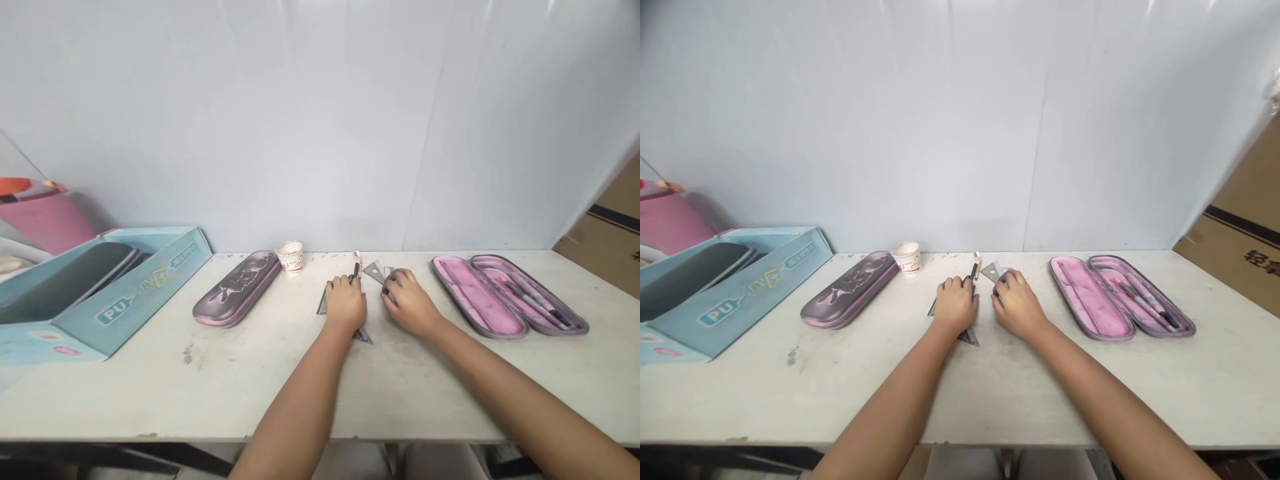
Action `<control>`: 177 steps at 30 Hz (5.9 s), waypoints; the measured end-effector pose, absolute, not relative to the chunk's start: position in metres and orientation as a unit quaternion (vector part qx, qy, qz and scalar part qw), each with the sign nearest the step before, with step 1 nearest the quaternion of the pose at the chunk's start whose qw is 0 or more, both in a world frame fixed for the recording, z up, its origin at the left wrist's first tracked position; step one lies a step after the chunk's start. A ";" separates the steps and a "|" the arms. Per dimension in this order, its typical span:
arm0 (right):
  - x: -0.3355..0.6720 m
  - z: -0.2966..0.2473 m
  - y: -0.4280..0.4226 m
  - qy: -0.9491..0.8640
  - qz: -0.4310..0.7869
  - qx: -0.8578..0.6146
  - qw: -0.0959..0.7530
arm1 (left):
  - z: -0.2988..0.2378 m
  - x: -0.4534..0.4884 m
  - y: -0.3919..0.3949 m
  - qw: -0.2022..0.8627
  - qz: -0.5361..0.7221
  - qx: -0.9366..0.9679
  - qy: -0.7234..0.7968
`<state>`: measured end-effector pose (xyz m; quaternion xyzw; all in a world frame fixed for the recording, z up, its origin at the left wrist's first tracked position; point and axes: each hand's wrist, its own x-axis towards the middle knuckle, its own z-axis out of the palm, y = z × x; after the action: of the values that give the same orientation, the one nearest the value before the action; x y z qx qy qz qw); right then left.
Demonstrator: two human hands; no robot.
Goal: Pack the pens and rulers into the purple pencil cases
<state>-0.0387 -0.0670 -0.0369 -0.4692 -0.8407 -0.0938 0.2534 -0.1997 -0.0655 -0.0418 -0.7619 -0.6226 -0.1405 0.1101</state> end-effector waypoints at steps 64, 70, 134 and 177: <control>0.116 -0.044 -0.066 -0.717 -0.223 -0.624 0.216 | -0.021 -0.223 -0.067 -0.034 -0.295 -0.766 -0.570; 0.011 -0.032 -0.039 -0.753 -0.190 -0.619 0.114 | -0.034 -0.223 -0.077 -0.051 -0.338 -0.761 -0.552; 0.027 -0.029 -0.075 -0.797 -0.125 -0.468 0.360 | 0.017 -0.182 -0.058 -0.162 -0.297 -0.830 -0.444; -0.003 -0.028 -0.100 -0.779 0.265 -0.489 0.288 | -0.022 -0.166 -0.100 -0.494 -0.387 -0.676 -0.386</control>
<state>-0.0035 -0.0999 -0.0284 -0.4891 -0.7792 0.2655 0.2883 -0.1665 -0.0996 -0.0217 -0.6761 -0.3856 -0.3869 -0.4944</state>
